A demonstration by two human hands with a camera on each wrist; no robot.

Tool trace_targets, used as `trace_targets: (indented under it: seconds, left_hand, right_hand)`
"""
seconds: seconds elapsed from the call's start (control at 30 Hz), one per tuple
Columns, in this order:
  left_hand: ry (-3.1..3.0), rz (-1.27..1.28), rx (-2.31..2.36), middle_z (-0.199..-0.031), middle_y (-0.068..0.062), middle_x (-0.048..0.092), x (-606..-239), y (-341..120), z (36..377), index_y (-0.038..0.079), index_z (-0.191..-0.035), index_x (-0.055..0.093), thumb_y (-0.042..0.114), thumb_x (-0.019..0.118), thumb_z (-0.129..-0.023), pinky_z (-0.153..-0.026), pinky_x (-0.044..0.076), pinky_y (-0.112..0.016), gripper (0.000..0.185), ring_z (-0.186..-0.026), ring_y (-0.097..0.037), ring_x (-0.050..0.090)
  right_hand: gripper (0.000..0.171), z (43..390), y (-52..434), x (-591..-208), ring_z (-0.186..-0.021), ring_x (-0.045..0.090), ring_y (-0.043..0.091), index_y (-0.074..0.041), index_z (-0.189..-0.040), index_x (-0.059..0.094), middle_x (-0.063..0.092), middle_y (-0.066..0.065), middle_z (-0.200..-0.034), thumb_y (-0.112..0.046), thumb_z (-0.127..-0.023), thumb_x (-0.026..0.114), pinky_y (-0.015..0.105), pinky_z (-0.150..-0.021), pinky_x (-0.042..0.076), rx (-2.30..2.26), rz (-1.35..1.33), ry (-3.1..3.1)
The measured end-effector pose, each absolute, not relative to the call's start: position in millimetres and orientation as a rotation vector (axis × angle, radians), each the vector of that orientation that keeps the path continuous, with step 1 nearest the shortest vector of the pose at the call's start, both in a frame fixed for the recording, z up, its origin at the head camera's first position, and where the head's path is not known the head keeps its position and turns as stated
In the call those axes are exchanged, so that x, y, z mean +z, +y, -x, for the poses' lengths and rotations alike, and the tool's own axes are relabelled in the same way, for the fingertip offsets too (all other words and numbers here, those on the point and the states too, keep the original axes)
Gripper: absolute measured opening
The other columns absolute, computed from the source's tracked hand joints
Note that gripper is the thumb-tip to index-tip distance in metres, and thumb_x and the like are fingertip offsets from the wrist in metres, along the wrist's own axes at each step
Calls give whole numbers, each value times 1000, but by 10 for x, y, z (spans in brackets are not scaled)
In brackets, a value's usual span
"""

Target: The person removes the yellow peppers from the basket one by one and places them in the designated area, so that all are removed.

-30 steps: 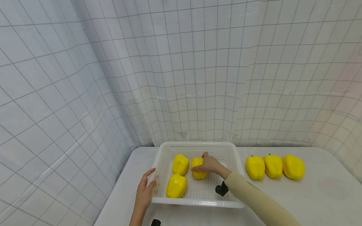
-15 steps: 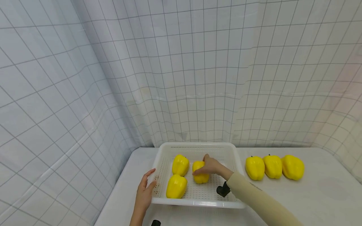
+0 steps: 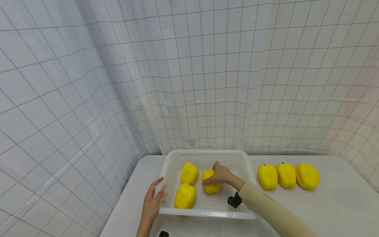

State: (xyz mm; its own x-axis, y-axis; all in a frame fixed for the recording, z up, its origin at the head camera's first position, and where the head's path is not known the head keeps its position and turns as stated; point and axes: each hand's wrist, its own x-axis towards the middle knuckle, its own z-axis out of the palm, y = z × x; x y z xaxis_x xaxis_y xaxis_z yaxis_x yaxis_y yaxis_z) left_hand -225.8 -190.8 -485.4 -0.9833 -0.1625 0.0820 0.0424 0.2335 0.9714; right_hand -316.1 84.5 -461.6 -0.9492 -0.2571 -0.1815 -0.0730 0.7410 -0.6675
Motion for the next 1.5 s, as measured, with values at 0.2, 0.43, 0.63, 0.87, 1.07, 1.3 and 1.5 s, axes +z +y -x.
trace_targets:
  seconds: [0.2,0.43,0.63,0.87,1.07,1.3,1.5]
  left_hand:
    - [-2335,-115,-1843,-140,-18,44,-4853,-1903,2252,13,-137,48,4,48,-95,-86,46,-41,44,-113,-32,50]
    - [-2334,-113,-1837,-140,-18,43,-4851,-1904,2251,13,-137,48,4,48,-95,-85,47,-42,44,-113,-33,50]
    - [-2330,-116,-1838,-141,-17,43,-4854,-1906,2250,13,-137,49,3,48,-94,-86,47,-41,44,-112,-32,50]
    - [-2337,-127,-1835,-142,-17,41,-4856,-1897,2245,13,-137,48,4,48,-94,-88,45,-44,44,-115,-33,49]
    - [-2336,-120,-1834,-141,-17,42,-4850,-1896,2253,13,-137,48,3,48,-95,-88,45,-43,44,-114,-32,49]
    - [-2330,-110,-1835,-141,-17,42,-4855,-1901,2265,12,-137,49,2,48,-94,-89,44,-44,44,-115,-33,48]
    - [-2324,-97,-1826,-142,-16,42,-4865,-1914,2274,12,-137,49,2,48,-94,-93,41,-46,44,-119,-32,46]
  right_hand:
    - [72,3143,860,-4575,-74,53,21,-2,-109,43,54,8,-85,-43,-65,82,37,-69,48,-1100,289,2694]
    - [73,3141,880,-4539,-73,52,21,-4,-111,41,54,8,-86,-45,-65,81,34,-67,47,-1165,291,2726]
    - [73,3116,898,-4490,-73,52,22,-6,-112,40,53,10,-88,-44,-64,81,34,-63,46,-1289,299,2718]
    - [73,3086,904,-4431,-75,53,23,-5,-114,41,50,13,-93,-40,-65,82,34,-62,48,-1385,320,2748]
    - [71,3037,915,-4391,-76,53,23,-6,-114,42,51,13,-94,-39,-65,82,33,-61,48,-1458,310,2762]
    - [75,2999,949,-4351,-79,53,23,-5,-119,43,50,12,-98,-40,-66,82,34,-64,49,-1422,291,2812]
    - [77,2957,1001,-4314,-82,53,24,-5,-121,42,49,14,-104,-39,-65,83,35,-66,49,-1495,295,2813]
